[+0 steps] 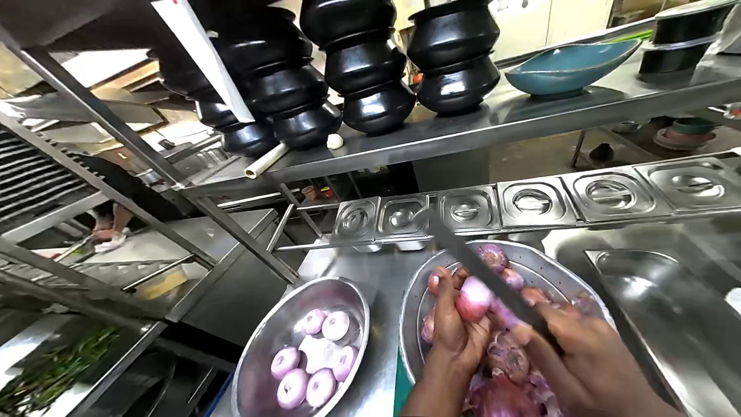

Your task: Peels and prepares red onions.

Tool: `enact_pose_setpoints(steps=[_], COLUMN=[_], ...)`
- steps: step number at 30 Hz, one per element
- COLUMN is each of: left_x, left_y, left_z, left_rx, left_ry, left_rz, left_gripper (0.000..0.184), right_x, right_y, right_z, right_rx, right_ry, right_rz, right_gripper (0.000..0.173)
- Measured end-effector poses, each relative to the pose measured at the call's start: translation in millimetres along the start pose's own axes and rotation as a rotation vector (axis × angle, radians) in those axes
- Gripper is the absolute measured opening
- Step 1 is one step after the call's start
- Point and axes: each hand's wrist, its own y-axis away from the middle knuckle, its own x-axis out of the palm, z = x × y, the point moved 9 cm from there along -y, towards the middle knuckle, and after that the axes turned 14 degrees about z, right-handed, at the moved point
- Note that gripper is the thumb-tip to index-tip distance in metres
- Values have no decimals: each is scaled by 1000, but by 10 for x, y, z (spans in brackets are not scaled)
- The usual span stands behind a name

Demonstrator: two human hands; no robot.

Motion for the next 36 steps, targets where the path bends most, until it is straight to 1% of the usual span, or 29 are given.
enact_pose_setpoints(steps=[1,3,4,6,8,11,18,22,26,28,30,32,33,34,35,36], left_x=[-7,-6,5,69,107,166,276,293,282,251,148,-21,-51,-58,-40,-29], left_y=[-27,-45,-37,-28,-7,38,118,114,101,115,88,1,-6,16,55,85], left_z=[-24,-83,-101,-121,-109,-67,-4,-27,-132,-158,-131,-61,-47,-55,-82,-130], left_rx=[27,71,82,98,105,90,61,132,264,298,281,234,204,176,154,150], left_ry=[-10,-41,-52,-25,-15,-69,-59,-75,-241,-280,-296,-211,-168,-143,-124,-102], left_rz=[-43,-99,-97,-43,-38,-51,-8,6,16,-22,-45,-117,-136,-151,-160,-164], left_gripper=[58,75,81,88,91,93,94,93,96,91,78,85,84,77,65,49], right_x=[37,86,94,87,100,146,186,199,168,171,203,258,265,252,217,154], right_y=[15,5,-5,-34,-66,-125,-186,-173,-134,-104,-63,-13,-1,10,33,75], right_z=[49,-34,-115,-212,-175,-55,22,47,67,118,267,432,452,410,309,167], right_rx=[-1,62,99,153,145,109,21,-27,-28,-53,-110,-150,-147,-121,-74,-17], right_ry=[89,176,180,145,80,16,-35,-41,-21,11,75,138,128,98,64,36], right_rz=[-6,-1,11,29,39,22,-37,-34,-58,-56,-14,40,57,75,88,106], right_gripper=[61,65,69,74,71,67,69,65,61,61,62,61,61,61,62,63])
